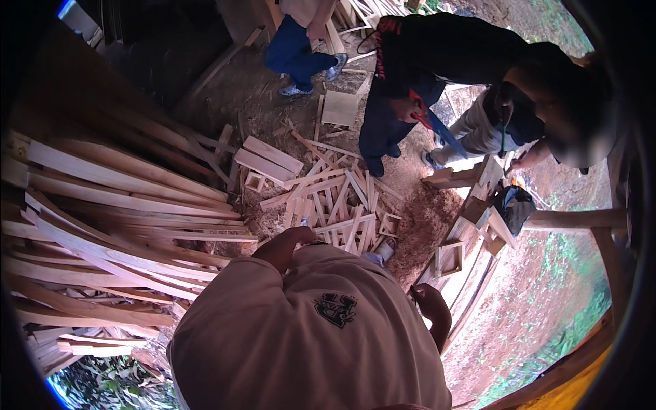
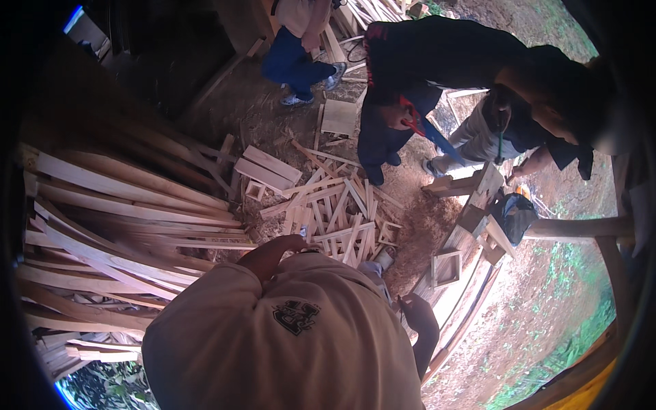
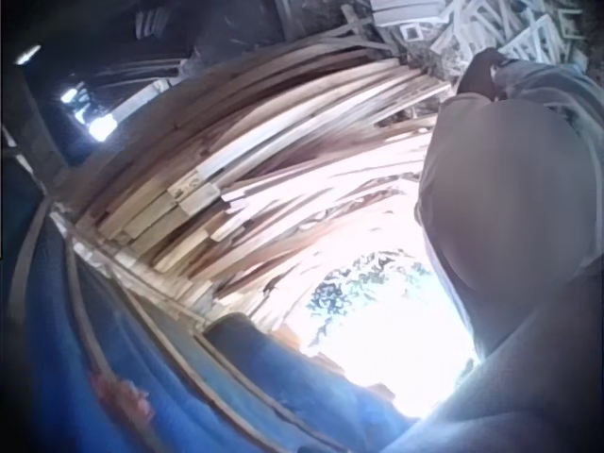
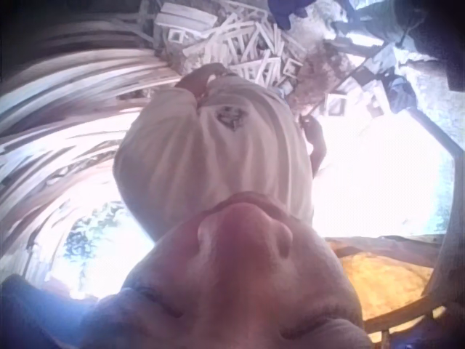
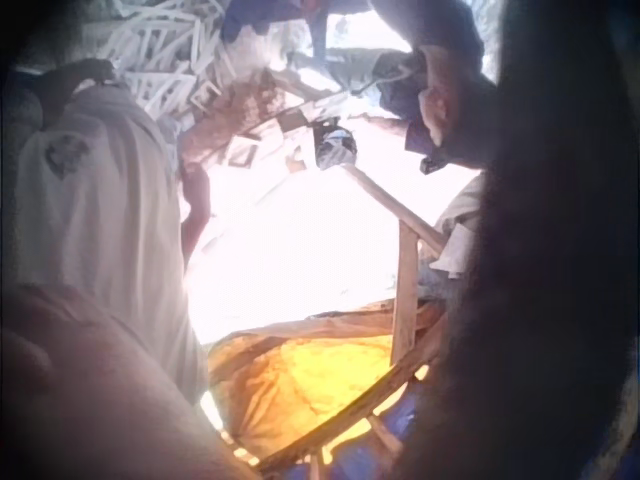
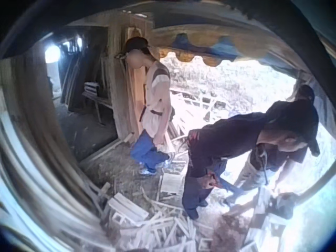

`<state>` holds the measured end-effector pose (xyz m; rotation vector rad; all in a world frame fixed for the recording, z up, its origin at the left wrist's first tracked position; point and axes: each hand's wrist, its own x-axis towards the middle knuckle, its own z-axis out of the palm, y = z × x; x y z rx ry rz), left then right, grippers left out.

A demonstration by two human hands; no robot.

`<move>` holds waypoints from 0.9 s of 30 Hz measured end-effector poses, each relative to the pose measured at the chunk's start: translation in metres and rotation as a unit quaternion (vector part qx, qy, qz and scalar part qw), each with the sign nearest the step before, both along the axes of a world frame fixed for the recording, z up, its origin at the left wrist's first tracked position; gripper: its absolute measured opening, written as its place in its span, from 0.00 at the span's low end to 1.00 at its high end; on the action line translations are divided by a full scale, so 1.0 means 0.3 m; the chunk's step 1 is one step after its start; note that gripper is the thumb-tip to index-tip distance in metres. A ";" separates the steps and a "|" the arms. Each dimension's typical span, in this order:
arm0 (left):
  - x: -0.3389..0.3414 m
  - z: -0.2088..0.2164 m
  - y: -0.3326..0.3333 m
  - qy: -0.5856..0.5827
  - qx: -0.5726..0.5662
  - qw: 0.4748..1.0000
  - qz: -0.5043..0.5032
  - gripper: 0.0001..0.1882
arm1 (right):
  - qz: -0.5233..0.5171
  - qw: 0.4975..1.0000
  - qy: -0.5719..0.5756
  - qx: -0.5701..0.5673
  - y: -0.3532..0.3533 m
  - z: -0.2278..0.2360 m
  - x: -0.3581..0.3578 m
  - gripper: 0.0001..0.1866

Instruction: The person picks up bundles of thin wooden planks from a large pile on the ground and stacks them onto a wooden rack. The person repeatedly lifts the wood and places it in a neat pile while other workers are visible in the background.

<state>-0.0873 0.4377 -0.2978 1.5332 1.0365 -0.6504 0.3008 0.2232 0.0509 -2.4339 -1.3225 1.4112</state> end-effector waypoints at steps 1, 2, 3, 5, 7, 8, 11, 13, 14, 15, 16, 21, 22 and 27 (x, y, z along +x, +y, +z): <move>-0.024 -0.011 -0.016 -0.017 0.025 0.999 -0.018 0.27 | 0.006 1.000 -0.010 -0.006 0.018 0.008 -0.002 0.19; -0.016 0.016 -0.022 0.007 0.008 1.000 0.004 0.26 | 0.006 1.000 -0.021 -0.016 0.028 0.010 -0.008 0.19; -0.036 0.038 -0.031 0.036 -0.004 0.999 0.036 0.26 | 0.028 0.999 -0.029 -0.016 0.055 0.006 -0.016 0.20; -0.102 0.046 -0.033 0.036 -0.021 0.991 0.124 0.28 | 0.072 0.996 -0.046 -0.017 0.106 0.005 -0.032 0.22; -0.189 0.015 -0.023 0.035 -0.031 0.977 0.208 0.30 | 0.177 0.981 -0.083 -0.007 0.132 -0.144 0.058 0.24; -0.256 -0.005 -0.029 0.037 -0.036 0.967 0.251 0.31 | 0.230 0.968 -0.098 -0.001 0.151 -0.208 0.069 0.25; -0.451 -0.014 -0.059 0.031 -0.052 0.939 0.337 0.34 | 0.168 0.985 -0.035 -0.036 0.278 -0.198 0.051 0.24; -0.649 0.050 -0.170 0.013 -0.054 0.911 0.409 0.34 | 0.155 0.986 -0.029 -0.047 0.430 -0.150 -0.010 0.23; -0.719 0.071 -0.202 -0.003 -0.051 0.900 0.434 0.34 | 0.133 0.989 -0.053 -0.023 0.464 -0.095 -0.033 0.22; -0.772 0.069 -0.230 0.016 -0.083 0.878 0.471 0.27 | 0.169 0.979 -0.104 0.038 0.452 -0.204 0.106 0.19; -0.855 0.057 -0.288 0.041 -0.114 0.845 0.520 0.22 | 0.155 0.983 -0.087 0.048 0.495 -0.194 0.085 0.17; -1.108 0.170 -0.476 0.030 -0.154 0.698 0.699 0.24 | 0.085 0.993 -0.029 0.073 0.559 -0.212 0.130 0.16; -1.152 0.160 -0.511 -0.007 -0.170 0.634 0.754 0.25 | 0.076 0.994 -0.011 0.075 0.545 -0.274 0.164 0.16; -1.353 0.248 -0.561 -0.022 -0.155 0.538 0.828 0.29 | -0.032 0.988 -0.028 -0.148 0.439 -0.387 0.051 0.23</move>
